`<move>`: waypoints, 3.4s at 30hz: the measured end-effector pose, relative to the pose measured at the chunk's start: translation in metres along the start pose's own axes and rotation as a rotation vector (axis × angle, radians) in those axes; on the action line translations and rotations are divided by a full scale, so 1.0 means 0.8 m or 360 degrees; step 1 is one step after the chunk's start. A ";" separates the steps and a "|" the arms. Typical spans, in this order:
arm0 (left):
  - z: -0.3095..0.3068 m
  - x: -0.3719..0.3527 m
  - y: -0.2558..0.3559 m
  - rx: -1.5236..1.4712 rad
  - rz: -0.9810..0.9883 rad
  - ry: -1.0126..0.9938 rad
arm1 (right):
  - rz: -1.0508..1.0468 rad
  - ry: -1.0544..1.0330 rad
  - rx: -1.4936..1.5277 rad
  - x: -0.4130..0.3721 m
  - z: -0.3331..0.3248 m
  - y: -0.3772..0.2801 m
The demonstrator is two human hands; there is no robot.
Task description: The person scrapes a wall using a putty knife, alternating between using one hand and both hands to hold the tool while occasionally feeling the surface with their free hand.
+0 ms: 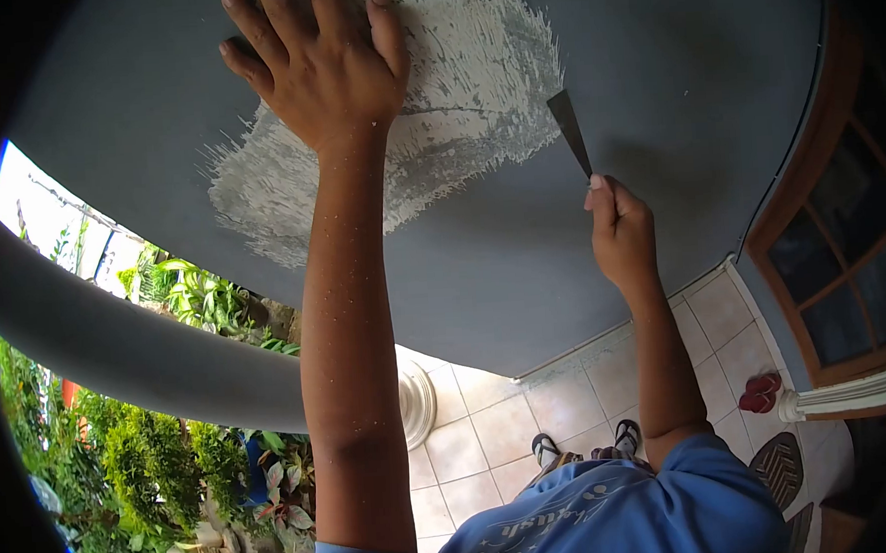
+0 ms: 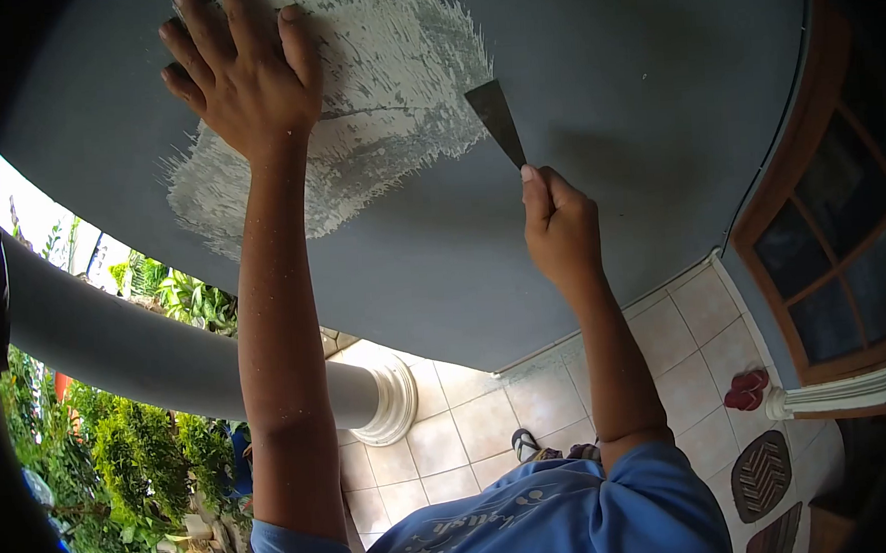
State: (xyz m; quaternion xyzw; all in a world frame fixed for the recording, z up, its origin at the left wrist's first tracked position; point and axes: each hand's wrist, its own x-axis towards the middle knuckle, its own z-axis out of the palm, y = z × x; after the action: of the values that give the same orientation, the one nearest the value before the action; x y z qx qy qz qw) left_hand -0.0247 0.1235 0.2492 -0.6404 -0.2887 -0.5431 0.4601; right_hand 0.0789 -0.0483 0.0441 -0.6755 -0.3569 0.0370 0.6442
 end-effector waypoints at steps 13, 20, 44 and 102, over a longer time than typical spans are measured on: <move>-0.004 0.001 0.004 -0.0031 0.0020 0.0000 | -0.0098 0.0053 0.0106 -0.002 0.013 0.015; -0.004 -0.001 0.005 -0.0025 0.0044 -0.0001 | -0.0044 -0.0009 0.0134 0.007 -0.007 -0.006; 0.010 0.001 0.002 -0.0351 0.0109 0.0267 | -0.0218 -0.0018 0.0088 0.009 -0.006 0.023; -0.131 -0.203 0.182 -0.3502 -0.2010 -0.1736 | 0.0288 -0.0539 0.1290 -0.021 -0.007 0.042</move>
State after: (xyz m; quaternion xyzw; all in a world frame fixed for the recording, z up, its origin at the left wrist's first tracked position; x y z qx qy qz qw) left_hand 0.0171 -0.0094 0.0520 -0.5619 -0.0958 -0.2867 -0.7700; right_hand 0.0836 -0.0589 0.0079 -0.3815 -0.3535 0.3402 0.7834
